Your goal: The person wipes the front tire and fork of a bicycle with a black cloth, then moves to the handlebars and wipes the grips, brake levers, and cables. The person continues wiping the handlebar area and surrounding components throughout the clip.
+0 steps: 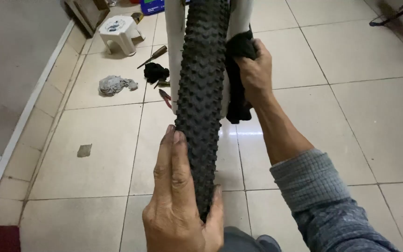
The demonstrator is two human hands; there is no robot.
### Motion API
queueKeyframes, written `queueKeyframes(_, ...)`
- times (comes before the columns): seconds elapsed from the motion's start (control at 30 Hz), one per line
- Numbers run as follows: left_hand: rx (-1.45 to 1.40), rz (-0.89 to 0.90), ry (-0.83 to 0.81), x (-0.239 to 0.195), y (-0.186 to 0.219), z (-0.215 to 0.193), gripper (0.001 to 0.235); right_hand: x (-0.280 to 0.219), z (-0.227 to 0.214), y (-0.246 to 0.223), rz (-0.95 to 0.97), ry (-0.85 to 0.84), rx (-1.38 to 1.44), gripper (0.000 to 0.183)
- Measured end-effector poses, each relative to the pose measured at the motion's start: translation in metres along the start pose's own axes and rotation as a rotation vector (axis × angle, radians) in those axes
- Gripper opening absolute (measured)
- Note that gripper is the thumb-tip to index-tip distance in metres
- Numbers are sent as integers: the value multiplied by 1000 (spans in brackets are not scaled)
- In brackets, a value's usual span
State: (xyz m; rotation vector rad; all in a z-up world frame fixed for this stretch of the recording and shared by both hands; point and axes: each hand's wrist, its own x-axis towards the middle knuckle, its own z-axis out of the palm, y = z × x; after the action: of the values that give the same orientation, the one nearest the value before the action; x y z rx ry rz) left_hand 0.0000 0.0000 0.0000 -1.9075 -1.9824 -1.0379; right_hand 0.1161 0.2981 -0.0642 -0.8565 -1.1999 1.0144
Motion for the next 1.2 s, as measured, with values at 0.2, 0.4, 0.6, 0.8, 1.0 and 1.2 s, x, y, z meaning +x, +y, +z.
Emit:
queueKeyframes(0.2, 17, -71, -19, -1, 4, -1, 109, 9, -10, 25, 135, 106, 259, 32)
queueKeyframes(0.4, 21, -48, -6, -1, 2, 0, 102, -7, -11, 32, 87, 9, 154, 34)
queueKeyframes(0.6, -10, -46, -10, -1, 0, 1, 107, -30, 3, 23, -223, 91, -382, 38)
queueKeyframes(0.8, -45, 78, -25, -1, -6, -4, 88, -8, 16, -2, -255, 281, -311, 31)
queueKeyframes(1.0, -78, 137, -3, -1, -12, -3, 86, -49, 21, 55, -283, 306, -488, 26)
queueKeyframes(1.2, -52, 142, 25, -3, -13, -2, 85, -88, 17, 76, -29, 221, -446, 39)
